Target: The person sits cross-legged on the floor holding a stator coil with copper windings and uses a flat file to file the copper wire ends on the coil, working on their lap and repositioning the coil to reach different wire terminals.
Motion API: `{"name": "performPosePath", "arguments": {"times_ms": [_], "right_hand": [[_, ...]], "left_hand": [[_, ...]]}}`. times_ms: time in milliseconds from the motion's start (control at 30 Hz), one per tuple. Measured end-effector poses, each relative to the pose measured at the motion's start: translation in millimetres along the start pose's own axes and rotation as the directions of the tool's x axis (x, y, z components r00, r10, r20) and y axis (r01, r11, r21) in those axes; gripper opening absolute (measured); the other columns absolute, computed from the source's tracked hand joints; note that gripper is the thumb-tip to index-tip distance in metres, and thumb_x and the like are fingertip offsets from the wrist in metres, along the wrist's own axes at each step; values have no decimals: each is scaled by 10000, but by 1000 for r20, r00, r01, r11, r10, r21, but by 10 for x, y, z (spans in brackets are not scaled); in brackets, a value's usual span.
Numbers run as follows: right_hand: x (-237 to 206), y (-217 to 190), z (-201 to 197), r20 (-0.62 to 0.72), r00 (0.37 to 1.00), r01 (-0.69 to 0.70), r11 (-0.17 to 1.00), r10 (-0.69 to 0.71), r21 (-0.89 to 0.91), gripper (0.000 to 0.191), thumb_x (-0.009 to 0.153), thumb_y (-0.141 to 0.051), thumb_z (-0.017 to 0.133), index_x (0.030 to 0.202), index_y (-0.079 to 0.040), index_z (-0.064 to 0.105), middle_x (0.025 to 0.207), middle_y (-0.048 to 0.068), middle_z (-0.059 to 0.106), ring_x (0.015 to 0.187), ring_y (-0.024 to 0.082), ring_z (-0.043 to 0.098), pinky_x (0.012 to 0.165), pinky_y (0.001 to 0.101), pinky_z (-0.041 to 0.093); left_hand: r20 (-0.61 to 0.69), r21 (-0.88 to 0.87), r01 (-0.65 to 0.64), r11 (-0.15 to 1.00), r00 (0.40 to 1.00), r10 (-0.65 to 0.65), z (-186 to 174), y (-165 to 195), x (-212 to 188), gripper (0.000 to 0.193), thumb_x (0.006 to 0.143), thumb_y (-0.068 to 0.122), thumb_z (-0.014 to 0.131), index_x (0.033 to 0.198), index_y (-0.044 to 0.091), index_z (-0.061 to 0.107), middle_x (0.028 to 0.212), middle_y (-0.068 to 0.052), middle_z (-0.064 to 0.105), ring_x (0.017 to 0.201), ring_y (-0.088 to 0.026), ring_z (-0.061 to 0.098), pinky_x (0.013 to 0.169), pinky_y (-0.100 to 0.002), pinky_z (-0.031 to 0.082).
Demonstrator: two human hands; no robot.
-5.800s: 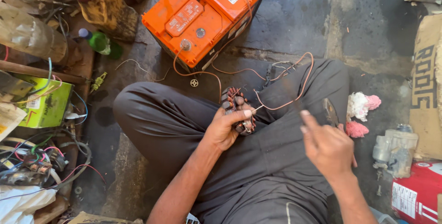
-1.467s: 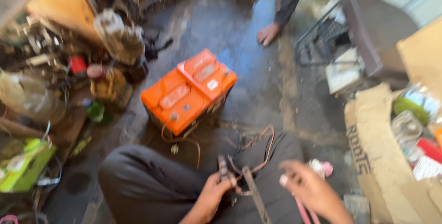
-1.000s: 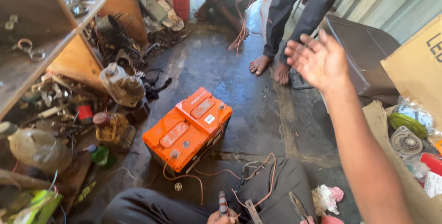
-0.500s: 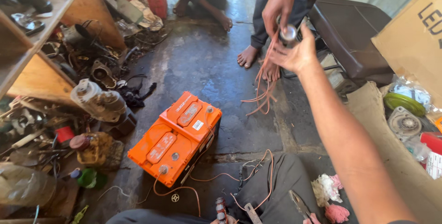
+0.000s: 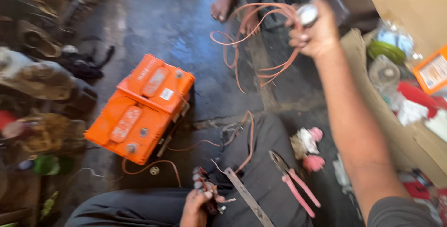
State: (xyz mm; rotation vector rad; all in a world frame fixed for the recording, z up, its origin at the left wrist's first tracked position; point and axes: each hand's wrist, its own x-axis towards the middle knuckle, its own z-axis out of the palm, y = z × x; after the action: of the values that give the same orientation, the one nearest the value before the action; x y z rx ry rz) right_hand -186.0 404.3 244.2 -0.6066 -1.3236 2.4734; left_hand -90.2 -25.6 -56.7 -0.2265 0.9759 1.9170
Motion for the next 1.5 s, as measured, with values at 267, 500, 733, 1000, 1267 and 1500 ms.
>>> {"name": "performPosePath", "arguments": {"times_ms": [267,500,733,1000,1267,1500], "right_hand": [[-1009,99,-1018,125,583,629,349,-803,-694,556,1181,-550,431,1202,-14,580,861,97,573,656,185,534,574,279,346],[-1372,1436,-1333,286,912,158,-395,-293,-905,544,925,-449,672,1276,-36,623,1072,184,706,948,379,694,805,509,528],[-1371,1819,-1546,-429,698,-505,30,-573,-862,612,1046,-525,581,1312,23,521,1175,336,650,1080,527,627,924,591,475],[-1244,1793,-1204,-357,818,-472,-171,-451,-865,670,1019,-527,621,1373,35,531,1362,358,540,1304,519,500,1052,593,393],[-1572,1736,-1095,-115,866,-271,-264,-487,-926,570,910,-372,796,1310,11,662,1282,293,596,1164,459,580,955,540,458],[-2760,2224,-445,-121,983,-95,183,-137,-978,309,933,-218,699,1192,-53,723,785,82,718,700,208,670,923,444,469]], "left_hand": [[25,166,14,986,1000,-19,90,15,-115,206,814,110,625,965,-30,628,887,-124,650,806,-228,706,784,-368,531],[71,116,-3,993,997,-6,48,12,-174,178,758,111,582,886,-11,599,899,-87,598,821,-221,689,818,-357,537],[105,157,-13,988,994,-4,-13,-1,-148,232,767,136,569,946,-5,614,850,-141,660,728,-192,638,699,-332,451],[126,73,-49,996,991,39,167,-23,-260,254,810,136,612,1026,4,599,943,-76,641,901,-223,720,866,-351,533],[228,135,-111,985,971,78,297,-45,-351,302,841,125,601,1124,25,574,1009,-76,640,1009,-200,673,849,-308,470],[309,223,-245,943,936,170,436,-9,-452,315,938,174,706,1187,60,551,1131,-30,625,1131,-143,595,988,-305,468]]}}
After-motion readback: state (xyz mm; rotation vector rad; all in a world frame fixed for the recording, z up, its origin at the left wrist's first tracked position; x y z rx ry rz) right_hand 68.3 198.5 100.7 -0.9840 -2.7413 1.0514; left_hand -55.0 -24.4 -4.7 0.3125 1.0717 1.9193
